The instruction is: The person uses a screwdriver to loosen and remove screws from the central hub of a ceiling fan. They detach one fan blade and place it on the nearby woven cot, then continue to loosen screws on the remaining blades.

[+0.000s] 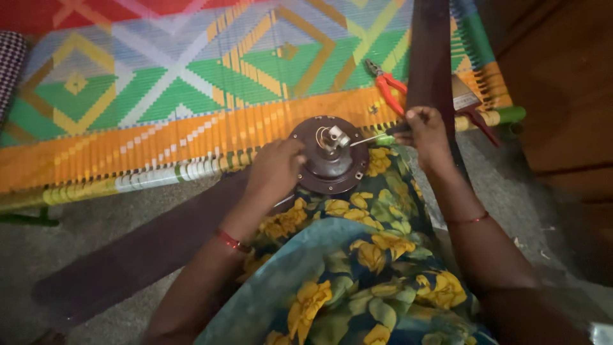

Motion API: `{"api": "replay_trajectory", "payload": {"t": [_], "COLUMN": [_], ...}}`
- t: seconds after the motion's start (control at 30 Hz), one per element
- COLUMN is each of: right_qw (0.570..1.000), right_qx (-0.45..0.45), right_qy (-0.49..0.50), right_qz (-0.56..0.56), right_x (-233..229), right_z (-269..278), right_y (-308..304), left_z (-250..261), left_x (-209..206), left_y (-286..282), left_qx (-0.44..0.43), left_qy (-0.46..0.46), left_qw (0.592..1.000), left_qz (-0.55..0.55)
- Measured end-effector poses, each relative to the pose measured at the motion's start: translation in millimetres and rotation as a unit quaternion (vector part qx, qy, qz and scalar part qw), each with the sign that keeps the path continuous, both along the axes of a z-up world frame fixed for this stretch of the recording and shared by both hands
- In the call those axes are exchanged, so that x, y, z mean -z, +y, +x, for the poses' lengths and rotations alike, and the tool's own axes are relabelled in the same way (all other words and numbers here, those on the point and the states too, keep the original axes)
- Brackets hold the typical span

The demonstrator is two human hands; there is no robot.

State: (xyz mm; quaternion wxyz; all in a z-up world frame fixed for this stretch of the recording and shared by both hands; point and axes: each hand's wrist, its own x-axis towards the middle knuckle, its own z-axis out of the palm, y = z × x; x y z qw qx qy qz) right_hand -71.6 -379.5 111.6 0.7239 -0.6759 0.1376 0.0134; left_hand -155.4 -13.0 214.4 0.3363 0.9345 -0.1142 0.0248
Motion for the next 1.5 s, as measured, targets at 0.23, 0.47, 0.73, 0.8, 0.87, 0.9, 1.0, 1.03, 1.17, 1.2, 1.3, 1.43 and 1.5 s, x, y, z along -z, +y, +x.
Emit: {"api": "replay_trajectory", "payload": {"t": [0.23, 0.47, 0.73, 0.8, 0.87, 0.9, 1.0, 1.03, 1.17, 1.2, 1.3, 1.43, 1.5], "right_qw": [0.987, 0.989, 0.990, 0.991, 0.992, 0.992, 0.992, 0.991, 0.990, 0.990, 0.988, 0.990, 0.992], "right_qx": [0.046, 0.019, 0.044, 0.054, 0.055, 0.054, 0.041, 0.030, -0.020, -0.035, -0.059, -0.043, -0.032], "right_qy": [0.078, 0.036, 0.033, 0.044, 0.051, 0.050, 0.055, 0.060, 0.031, 0.018, -0.015, -0.029, -0.038], "right_qz": [0.130, 0.139, 0.129, 0.114, 0.100, 0.100, 0.108, 0.116, 0.135, 0.139, 0.141, 0.129, 0.117], "right_x": [18.9, 8.6, 36.7, 42.9, 42.9, 40.6, 22.3, 12.4, -25.3, -33.0, -53.4, -73.1, -78.0], "right_z": [4.9, -13.4, -1.6, 2.1, 4.8, 5.5, 5.2, 3.8, -16.6, -20.3, -27.6, -30.4, -31.7], "right_y": [-15.2, 0.2, -14.7, -20.2, -23.6, -23.0, -14.2, -10.6, 14.0, 21.6, 37.3, 42.8, 43.1], "left_z": [7.1, 35.2, 38.6, 41.7, 44.8, 45.3, 46.1, 45.9, 43.1, 42.8, 44.2, 49.3, 50.6], "left_x": [86.7, 115.6, 129.9, 128.9, 127.4, 126.7, 126.1, 126.6, 130.4, 131.7, 135.0, 135.4, 135.1], "left_y": [42.1, 67.7, 60.9, 59.6, 57.6, 56.5, 52.6, 51.8, 53.5, 53.8, 51.7, 41.9, 34.0], "left_qx": [-0.113, -0.121, -0.101, -0.091, -0.080, -0.082, -0.086, -0.086, -0.088, -0.085, -0.080, -0.077, -0.069], "left_qy": [-0.009, 0.214, 0.125, 0.113, 0.101, 0.105, 0.106, 0.100, 0.075, 0.067, 0.062, 0.080, 0.074], "left_qw": [0.973, 0.960, 0.975, 0.977, 0.981, 0.981, 0.980, 0.981, 0.987, 0.989, 0.991, 0.989, 0.992], "left_qz": [0.199, 0.137, 0.156, 0.154, 0.143, 0.142, 0.141, 0.142, 0.112, 0.103, 0.087, 0.093, 0.081]}}
